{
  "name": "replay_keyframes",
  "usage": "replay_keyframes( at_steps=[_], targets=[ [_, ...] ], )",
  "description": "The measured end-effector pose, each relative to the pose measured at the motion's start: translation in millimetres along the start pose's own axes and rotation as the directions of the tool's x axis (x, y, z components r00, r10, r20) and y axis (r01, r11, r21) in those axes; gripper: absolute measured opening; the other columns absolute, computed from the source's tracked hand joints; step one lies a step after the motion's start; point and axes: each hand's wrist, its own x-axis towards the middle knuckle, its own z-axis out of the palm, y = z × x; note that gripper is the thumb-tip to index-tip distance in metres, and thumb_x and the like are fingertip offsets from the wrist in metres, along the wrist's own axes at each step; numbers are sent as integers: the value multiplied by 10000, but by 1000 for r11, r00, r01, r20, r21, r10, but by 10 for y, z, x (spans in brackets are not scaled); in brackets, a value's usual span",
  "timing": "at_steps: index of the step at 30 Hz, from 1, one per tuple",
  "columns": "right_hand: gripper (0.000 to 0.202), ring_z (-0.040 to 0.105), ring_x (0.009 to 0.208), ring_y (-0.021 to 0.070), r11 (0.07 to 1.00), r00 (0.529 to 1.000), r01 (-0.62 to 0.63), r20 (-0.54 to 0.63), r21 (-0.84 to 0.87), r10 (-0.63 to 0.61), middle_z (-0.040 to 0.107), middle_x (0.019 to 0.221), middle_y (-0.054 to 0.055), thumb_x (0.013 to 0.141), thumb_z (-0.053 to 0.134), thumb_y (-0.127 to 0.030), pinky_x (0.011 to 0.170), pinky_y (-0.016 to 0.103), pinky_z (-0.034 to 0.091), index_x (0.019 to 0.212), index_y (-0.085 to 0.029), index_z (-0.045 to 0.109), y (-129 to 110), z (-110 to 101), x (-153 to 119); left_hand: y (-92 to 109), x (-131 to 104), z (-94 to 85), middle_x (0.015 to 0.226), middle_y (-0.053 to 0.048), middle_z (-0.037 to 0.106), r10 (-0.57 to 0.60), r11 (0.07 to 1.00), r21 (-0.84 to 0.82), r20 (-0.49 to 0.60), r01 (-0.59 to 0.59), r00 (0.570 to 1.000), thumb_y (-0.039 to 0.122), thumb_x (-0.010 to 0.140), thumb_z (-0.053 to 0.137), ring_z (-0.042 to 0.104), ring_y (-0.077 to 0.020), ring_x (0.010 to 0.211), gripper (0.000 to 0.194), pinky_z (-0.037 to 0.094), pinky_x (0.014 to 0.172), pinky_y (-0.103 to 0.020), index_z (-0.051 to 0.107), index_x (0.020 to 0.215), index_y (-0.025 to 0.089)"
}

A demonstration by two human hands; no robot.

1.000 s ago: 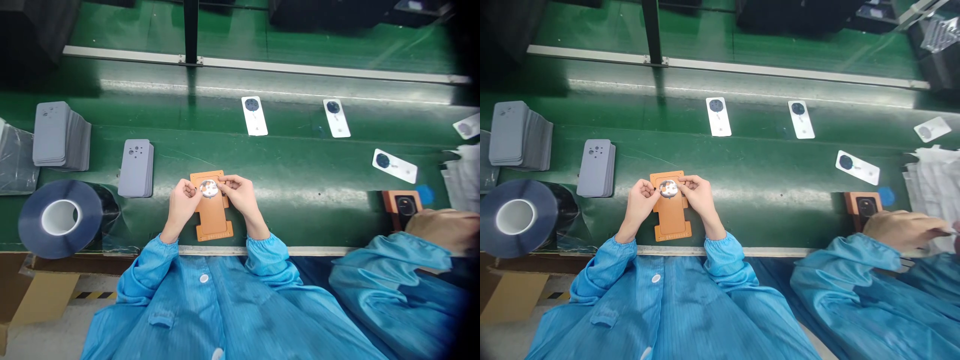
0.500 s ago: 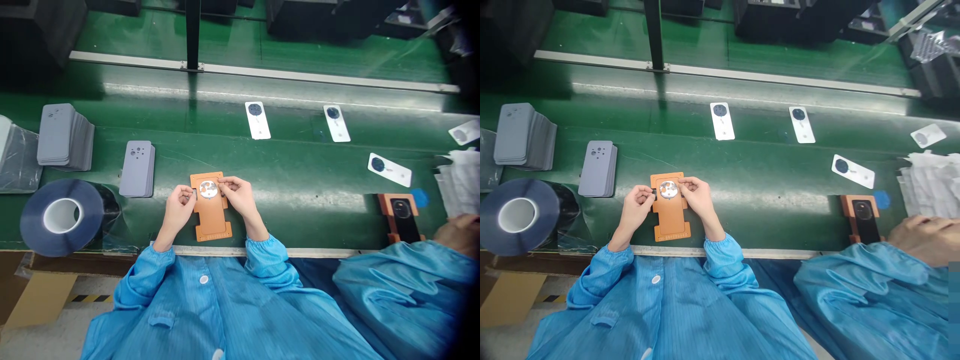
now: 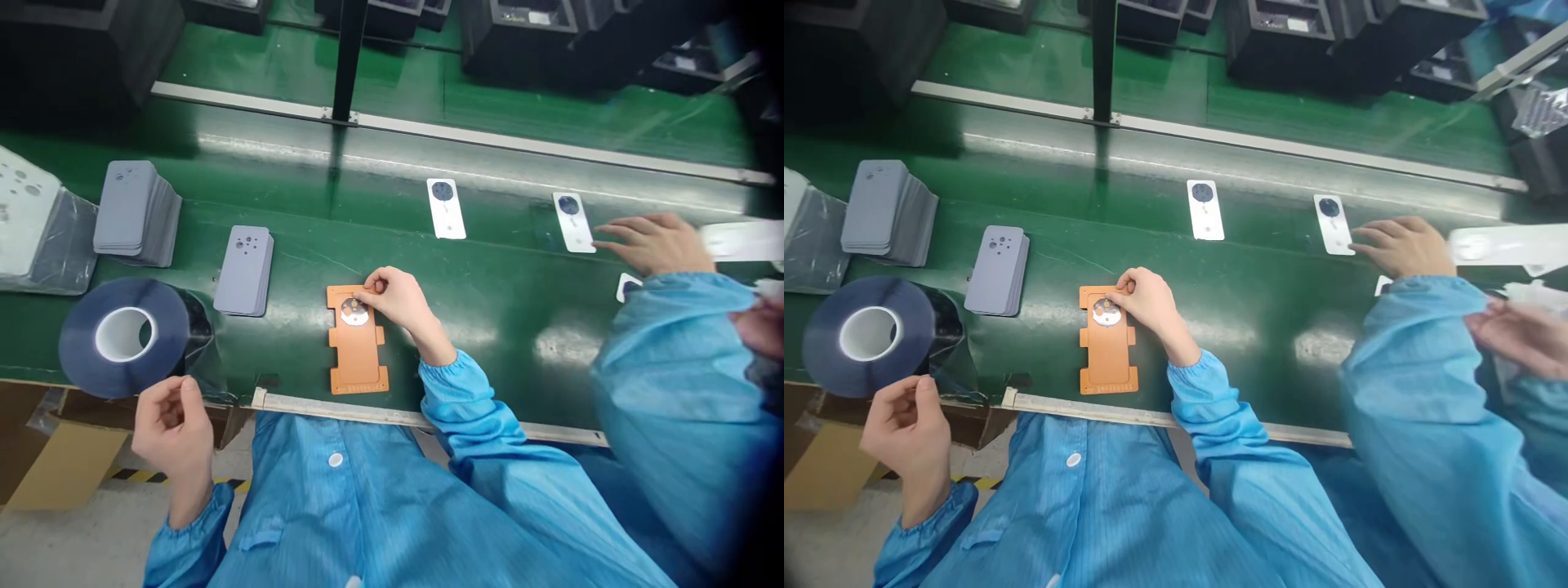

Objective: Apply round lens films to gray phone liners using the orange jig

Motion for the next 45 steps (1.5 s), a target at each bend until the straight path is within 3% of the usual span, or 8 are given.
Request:
replay_keyframes(
  at_steps=[6,11,16,26,31,35,40,45],
  targets=[
    [289,532,615,137,999,986,23,169,-37,-16,632,665,-15,800,792,-461,597,296,357,734,-191,714,-18,-114,142,-180,-56,16,1209,-150,723,77,971,217,100,-97,992,418,901,729,650,-311,1160,434,529,998,-467,715,1253,165],
    [195,642,685,173,999,991,13,133,-29,-9,735,740,27,860,706,-359,665,297,438,808,-182,769,-45,-161,153,-219,-5,65,944,-66,752,-128,991,56,141,121,982,460,915,715,705,-211,858,463,568,872,-371,714,1274,169],
    [212,720,759,210,996,985,88,148,28,-92,797,841,55,920,651,-330,727,308,493,925,-192,812,-412,53,-7,-120,28,133,875,-40,730,47,998,-63,291,-30,955,389,964,665,641,-154,730,300,541,754,-295,783,1126,166],
    [265,724,805,189,918,828,369,399,142,-395,797,958,48,1026,612,-387,744,296,515,1028,-218,815,-1219,692,-417,145,-162,299,746,10,582,243,969,-125,608,-211,756,319,1027,563,557,-140,652,251,476,687,-283,754,1139,201],
    [304,689,1162,254,869,838,492,302,-55,-455,735,1292,118,1057,546,-280,1015,366,527,1260,-174,747,-1290,856,-140,-1,-13,233,983,-66,735,131,991,-46,515,-125,847,425,947,677,689,-213,877,349,536,819,-342,712,1208,196],
    [559,451,1491,343,735,755,647,299,-200,-584,454,1639,192,999,656,-300,1194,490,431,1512,-110,544,-1343,1103,75,-174,73,215,1154,-131,776,-8,999,-28,447,23,894,511,956,650,733,-284,1065,483,560,867,-385,670,1310,182],
    [524,450,1485,404,593,675,737,302,-324,-673,496,1600,221,998,640,-286,1231,643,337,1477,-89,561,-1288,1217,104,-277,145,214,1150,-145,785,-60,998,5,373,63,926,544,947,665,740,-299,1055,460,558,861,-399,718,1228,183],
    [421,528,1423,396,568,643,761,258,-312,-721,571,1535,214,1031,570,-293,1221,674,347,1409,-118,630,-1184,1061,15,-208,258,139,1062,-120,782,-25,999,36,230,17,973,489,940,685,739,-268,978,408,547,828,-383,714,1206,181]
  ],
)
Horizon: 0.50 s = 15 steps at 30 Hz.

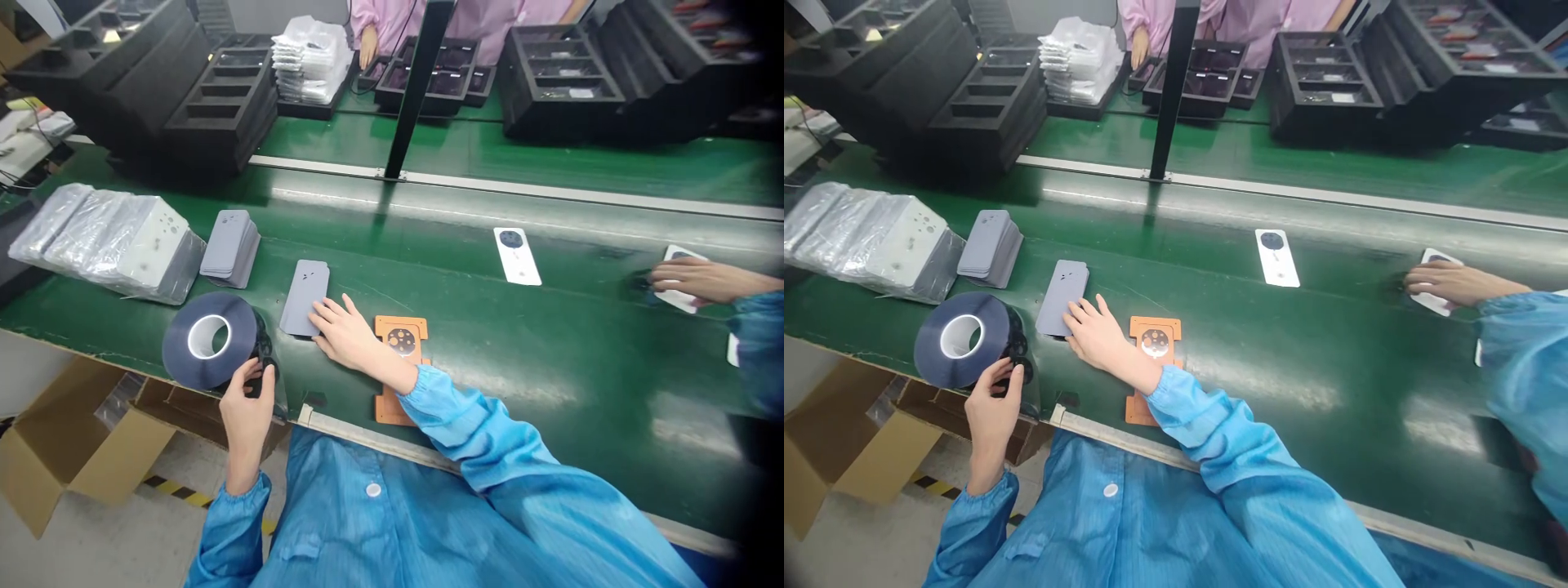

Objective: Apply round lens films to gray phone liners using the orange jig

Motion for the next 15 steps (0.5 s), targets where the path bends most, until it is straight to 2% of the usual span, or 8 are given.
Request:
replay_keyframes(
  at_steps=[4,6,8,9,11,12,13,15],
  targets=[
    [420,595,1381,316,992,991,-56,-115,114,69,592,1533,157,1085,422,-216,1208,589,428,1455,-187,618,51,-185,-189,151,-72,-62,1014,-98,711,208,978,24,-216,-208,954,412,912,731,673,-233,937,365,540,832,-370,708,1181,166],
    [446,617,1364,270,977,973,-71,-200,200,112,598,1531,136,1092,385,-187,1205,546,458,1481,-223,599,79,-278,-337,266,-150,-33,968,-84,699,225,964,-98,-193,-246,955,418,919,724,664,-216,891,300,547,821,-358,720,1096,175],
    [462,606,1384,247,965,953,-44,-280,259,118,593,1535,138,1092,379,-178,1209,518,469,1508,-233,573,94,-351,-528,408,-215,60,927,-86,720,140,920,-375,38,-116,989,500,958,656,689,-212,834,363,558,749,-340,707,1108,174],
    [470,591,1402,245,961,946,-25,-304,277,113,584,1543,145,1089,383,-174,1205,506,480,1521,-233,559,94,-376,-637,483,-233,131,923,-99,736,95,859,-512,213,28,972,567,974,601,706,-219,812,449,560,701,-335,693,1151,164],
    [497,564,1433,250,954,949,12,-304,300,83,557,1564,159,1076,391,-154,1175,486,519,1545,-237,533,78,-399,-871,624,-241,306,940,-144,761,55,669,-656,511,348,858,714,964,483,729,-247,778,655,549,605,-335,663,1210,135],
    [512,554,1444,257,950,955,30,-290,311,65,544,1574,164,1066,398,-145,1156,483,539,1553,-241,523,64,-397,-992,683,-237,401,942,-156,766,40,585,-666,595,464,803,755,945,461,729,-252,759,707,539,574,-331,664,1198,127],
    [525,542,1455,266,945,962,46,-271,323,45,530,1585,167,1055,411,-142,1141,486,553,1559,-246,515,50,-390,-1112,731,-232,494,940,-151,768,15,528,-657,641,539,767,758,923,496,723,-245,740,698,529,554,-321,673,1168,128],
    [534,525,1469,290,935,970,82,-243,345,4,515,1596,166,1035,463,-171,1134,514,557,1560,-258,509,30,-368,-1337,795,-239,657,932,-114,768,-47,494,-624,677,606,735,669,866,662,705,-215,728,567,524,564,-292,697,1074,143]
  ],
)
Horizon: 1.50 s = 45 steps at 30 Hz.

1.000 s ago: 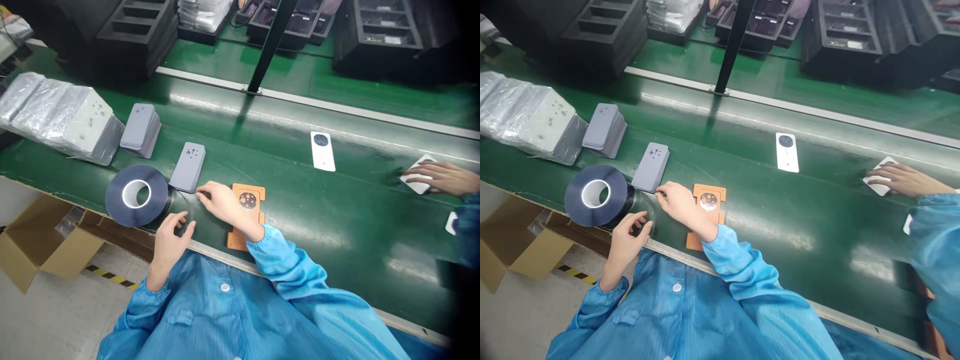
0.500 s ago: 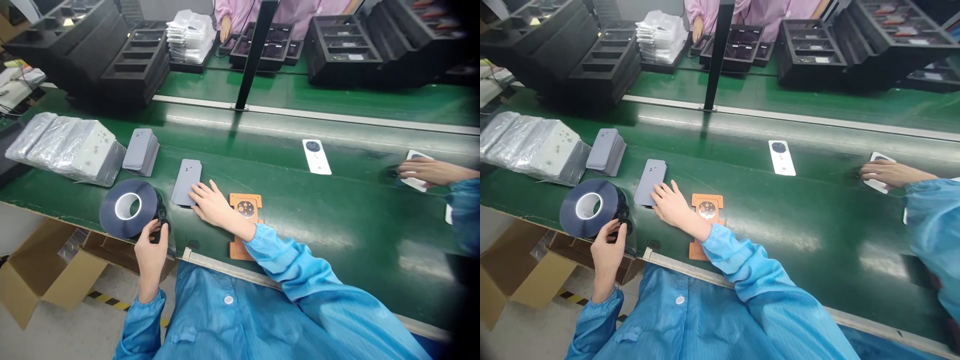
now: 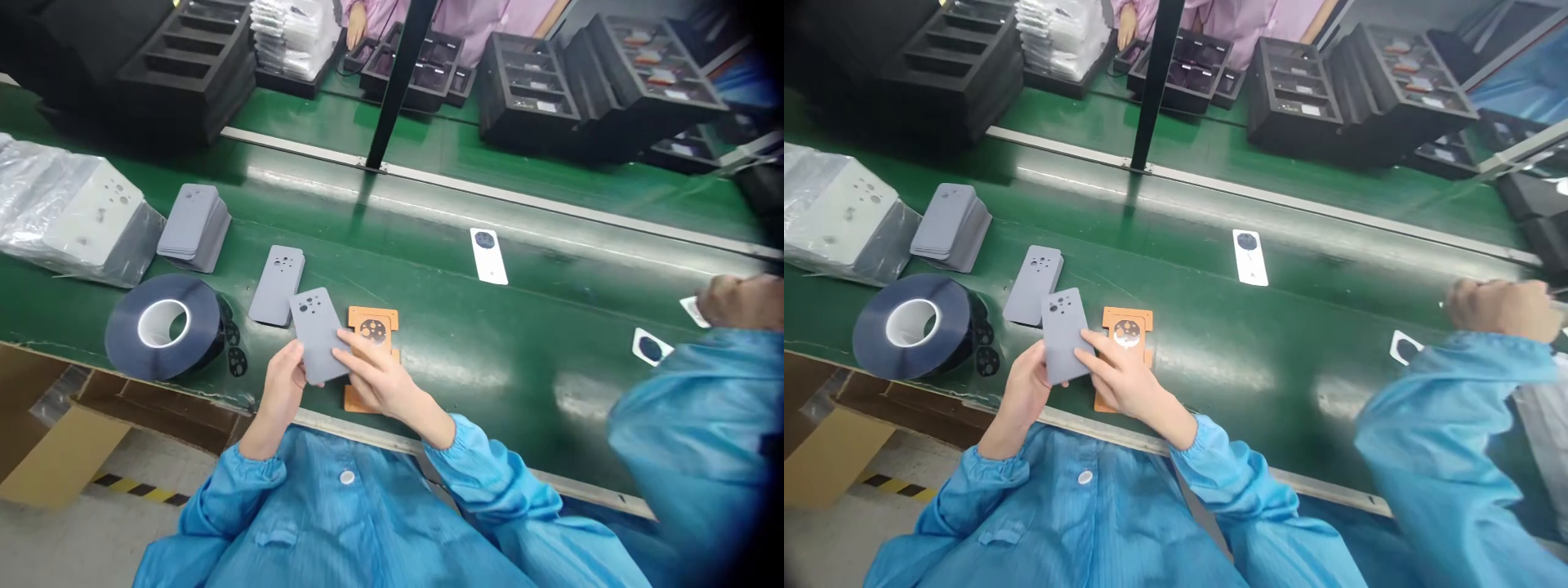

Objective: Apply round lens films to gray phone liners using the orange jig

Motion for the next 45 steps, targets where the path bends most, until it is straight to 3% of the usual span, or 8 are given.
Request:
replay_keyframes(
  at_steps=[5,9,12,19,24,28,33,45],
  targets=[
    [532,525,1462,326,984,984,-142,-91,107,152,498,1601,169,1009,600,-285,1142,556,534,1536,-285,524,79,-138,-310,-184,51,196,894,-78,774,-74,991,120,99,62,992,524,795,809,696,-191,769,425,554,690,-277,733,978,148],
    [669,651,1301,291,826,843,-458,-136,329,521,497,1592,172,1017,599,-339,1047,494,601,1637,-288,351,243,-304,-254,-288,24,358,891,-77,766,-81,955,297,270,-3,960,526,850,749,696,-205,781,392,564,752,-310,751,986,158],
    [721,702,1156,261,750,792,-528,-87,398,604,620,1451,143,1006,592,-354,985,445,623,1659,-270,297,318,-405,-165,-344,34,441,779,-23,701,-20,843,521,285,-137,958,452,881,710,593,-150,622,289,482,622,-264,756,950,175],
    [478,674,1055,250,828,853,-475,-77,299,517,675,1283,114,984,588,-290,883,421,616,1459,-243,575,296,-517,-155,-434,66,352,771,-6,609,223,488,761,366,-429,903,312,921,677,591,-165,705,128,503,686,-281,731,945,198],
    [456,629,1192,281,893,889,-419,-127,164,440,626,1357,120,975,575,-238,971,473,594,1430,-268,577,326,-505,-231,-503,-43,279,1509,-190,549,495,129,791,471,-599,730,334,937,717,533,-344,1400,615,477,1129,-503,513,1505,214],
    [466,562,1317,318,923,911,-384,-168,-4,378,563,1407,150,985,546,-194,1110,547,518,1448,-250,557,333,-484,-232,-571,-208,255,1713,-205,314,377,-97,679,702,-728,605,364,980,671,266,-401,1601,721,329,1237,-613,369,1622,236],
    [534,563,1262,324,940,949,-312,-75,-136,305,568,1365,195,1017,431,-131,1046,543,545,1547,-190,452,366,-417,-221,-722,-316,176,1669,-194,405,144,-177,599,801,-781,581,290,1036,569,328,-359,1584,573,243,1278,-611,451,1584,176],
    [495,532,1233,363,899,935,-335,20,-283,355,542,1374,223,976,454,-117,1045,566,495,1465,-130,531,332,-296,-145,-845,-352,117,1628,-151,475,164,-233,585,811,-777,562,132,1031,503,427,-323,1536,470,234,1288,-581,567,1494,178]
  ],
)
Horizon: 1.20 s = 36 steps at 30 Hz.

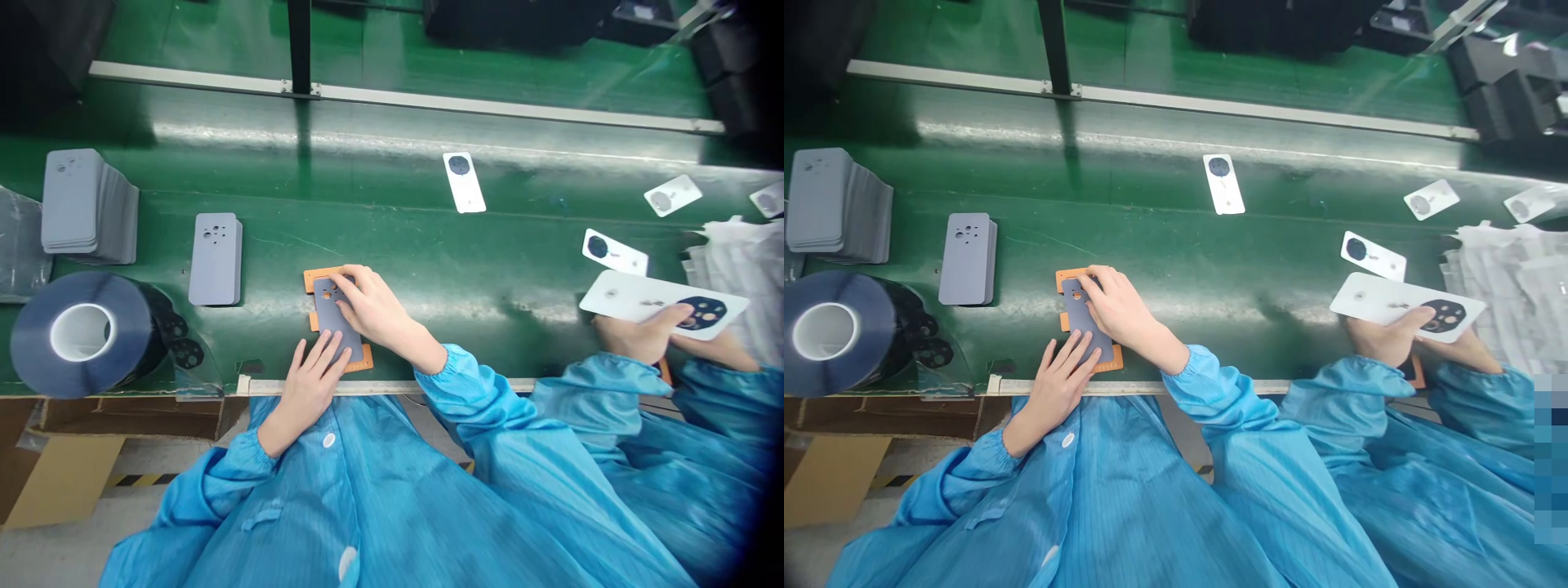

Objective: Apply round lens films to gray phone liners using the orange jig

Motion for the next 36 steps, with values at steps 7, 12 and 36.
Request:
replay_keyframes(
  at_steps=[7,12,36],
  targets=[
    [476,510,1267,358,987,997,-22,69,-161,33,566,1368,232,1030,388,-148,1118,585,417,1485,-103,523,-37,57,43,-8,-24,40,1641,-154,456,-14,1000,-25,0,14,1000,123,1015,508,374,-306,1568,510,232,1292,-565,548,1520,186],
    [504,383,1489,370,972,987,-42,142,-231,76,492,1571,223,1026,407,-144,1238,599,295,1514,-98,524,-72,193,-4,-4,-28,50,1640,-153,460,-22,999,-38,-6,22,1000,127,1010,514,372,-303,1570,508,261,1280,-567,559,1511,195],
    [458,396,1548,338,973,979,-172,80,-152,186,481,1628,164,1052,421,-202,1257,630,309,1465,-181,617,-71,174,-497,-198,288,-91,1593,-135,534,-84,970,-229,-23,77,996,126,1006,528,437,-321,1530,442,290,1260,-628,635,1424,221]
  ],
)
